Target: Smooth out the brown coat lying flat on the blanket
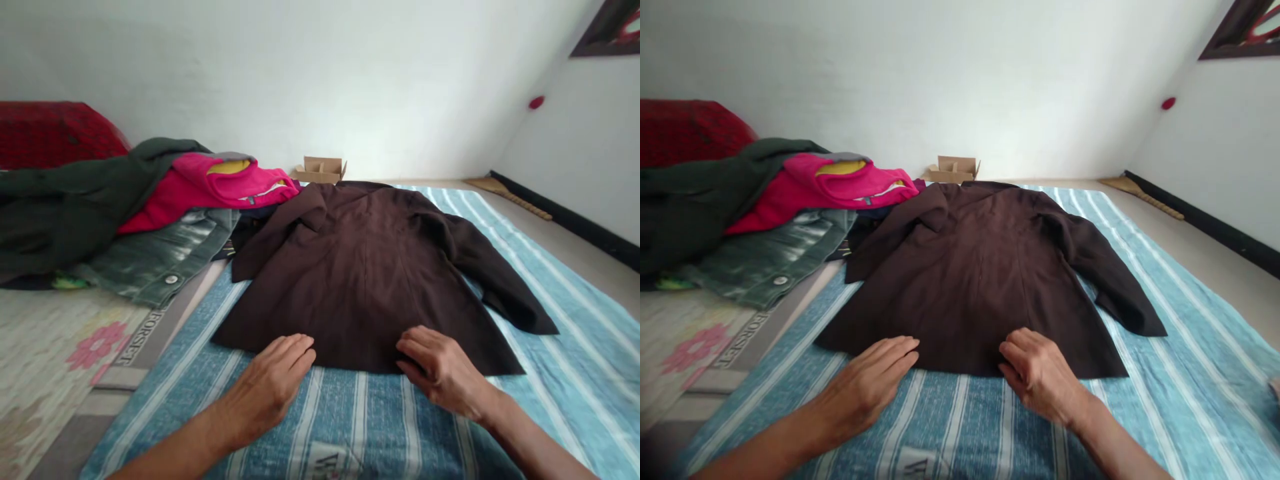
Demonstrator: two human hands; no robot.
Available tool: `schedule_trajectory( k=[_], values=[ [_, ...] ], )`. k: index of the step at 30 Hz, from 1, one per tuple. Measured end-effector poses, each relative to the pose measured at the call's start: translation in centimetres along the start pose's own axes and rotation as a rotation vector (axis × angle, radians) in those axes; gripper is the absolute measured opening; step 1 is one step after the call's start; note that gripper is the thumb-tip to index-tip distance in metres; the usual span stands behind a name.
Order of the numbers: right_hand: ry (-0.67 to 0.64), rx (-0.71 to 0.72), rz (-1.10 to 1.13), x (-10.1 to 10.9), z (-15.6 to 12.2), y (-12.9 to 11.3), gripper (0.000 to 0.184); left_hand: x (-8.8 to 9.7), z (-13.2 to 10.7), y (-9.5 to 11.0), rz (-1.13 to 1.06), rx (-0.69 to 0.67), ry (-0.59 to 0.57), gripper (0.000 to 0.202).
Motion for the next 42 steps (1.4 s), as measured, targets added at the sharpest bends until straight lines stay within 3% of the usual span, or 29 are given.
schedule_trajectory(
  k=[3, 10, 20, 25, 36, 42],
  values=[
    [0.029, 0.066, -0.079, -0.3, -1.9, -1.8, 0.024, -0.9, 0.4, -0.1, 0.034, 0.007, -0.059, 0.052],
    [0.041, 0.100, -0.387, -1.4, -2.9, -0.9, 0.035, -1.5, 1.8, -0.3, 0.076, 0.022, -0.164, 0.038],
    [0.149, 0.078, -0.446, -1.3, -3.7, 0.8, 0.033, -1.6, 2.4, -1.0, 0.138, 0.017, -0.116, 0.029],
    [0.128, -0.036, -0.611, -1.7, -4.2, 2.8, 0.035, -1.8, 2.7, -2.0, 0.249, 0.076, -0.095, 0.027],
    [0.228, -0.025, -0.878, -1.6, -4.3, 2.5, 0.038, -0.9, 2.5, -3.1, 0.417, 0.206, -0.121, 0.030],
    [0.330, -0.017, -0.874, 0.2, -4.1, 1.9, 0.041, 1.2, 2.7, -2.8, 0.434, 0.228, -0.112, 0.033]
  ],
)
Point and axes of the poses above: each hand's wrist, its own z-axis towards the middle knuckle, its own x-axis out of the back of the hand, y = z × x, the point moved 10 cm from there along z, towards the middle knuckle, and after that the axes turned 8 degrees about y, right-handed, at the moved point
